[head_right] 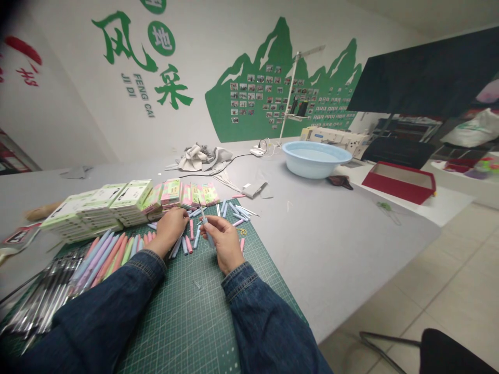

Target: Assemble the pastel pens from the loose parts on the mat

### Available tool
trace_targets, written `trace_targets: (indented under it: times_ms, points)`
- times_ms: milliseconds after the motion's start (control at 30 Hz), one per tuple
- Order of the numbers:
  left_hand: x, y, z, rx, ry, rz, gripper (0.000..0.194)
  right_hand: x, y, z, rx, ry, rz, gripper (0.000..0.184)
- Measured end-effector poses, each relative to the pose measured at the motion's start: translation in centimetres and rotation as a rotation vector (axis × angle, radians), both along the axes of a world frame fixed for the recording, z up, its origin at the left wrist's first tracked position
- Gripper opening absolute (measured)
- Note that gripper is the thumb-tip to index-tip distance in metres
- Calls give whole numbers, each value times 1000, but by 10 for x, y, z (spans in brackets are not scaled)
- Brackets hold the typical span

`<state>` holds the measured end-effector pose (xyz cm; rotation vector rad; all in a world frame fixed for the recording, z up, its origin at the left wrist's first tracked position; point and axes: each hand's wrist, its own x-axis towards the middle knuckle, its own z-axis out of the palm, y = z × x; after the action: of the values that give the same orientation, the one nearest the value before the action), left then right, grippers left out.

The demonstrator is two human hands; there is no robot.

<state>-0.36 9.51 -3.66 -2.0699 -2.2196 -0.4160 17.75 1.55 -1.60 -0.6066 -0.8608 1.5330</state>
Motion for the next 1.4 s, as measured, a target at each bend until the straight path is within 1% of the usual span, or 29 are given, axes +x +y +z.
trace_targets:
  times_ms: [133, 233, 333, 467, 500, 533, 633, 667, 733, 833, 933, 1167, 1400]
  points:
    - [1, 4, -7, 8, -16, 2, 27, -1, 0, 0, 4, 9, -4, 22]
    - [1, 6, -8, 17, -53, 4, 24, -1, 0, -1, 4, 14, -4, 22]
    - [1, 6, -3, 49, -120, -3, 20, 0, 1, -2, 2, 6, -1, 22]
    - [0, -2, 12, 124, -249, -24, 18, -1, 2, -3, 12, -1, 2, 22]
    - [0, -7, 18, 143, -354, -43, 19, -1, 2, -3, 15, 0, 4, 22]
    - [1, -12, 23, 158, -521, -80, 22, -2, 2, -4, 19, 2, 3, 22]
    - [8, -32, 43, 165, -1222, -266, 42, -4, 1, -5, 43, 6, 9, 22]
    - [12, -39, 50, 151, -1362, -304, 46, -5, 1, -6, 57, 5, 17, 24]
    - [20, -50, 63, 138, -1485, -319, 41, -6, 0, -7, 92, 3, 32, 28]
    - [30, -58, 76, 160, -1559, -322, 31, -8, 0, -9, 112, -3, 43, 30]
    - [34, -59, 81, 199, -1607, -352, 28, -9, 0, -11, 103, -15, 49, 28]
    - [36, -60, 82, 138, -1614, -411, 28, -9, 0, -9, 101, 8, 58, 26]
    - [40, -64, 82, 94, -1526, -434, 26, -8, 0, -10, 68, 11, 54, 25]
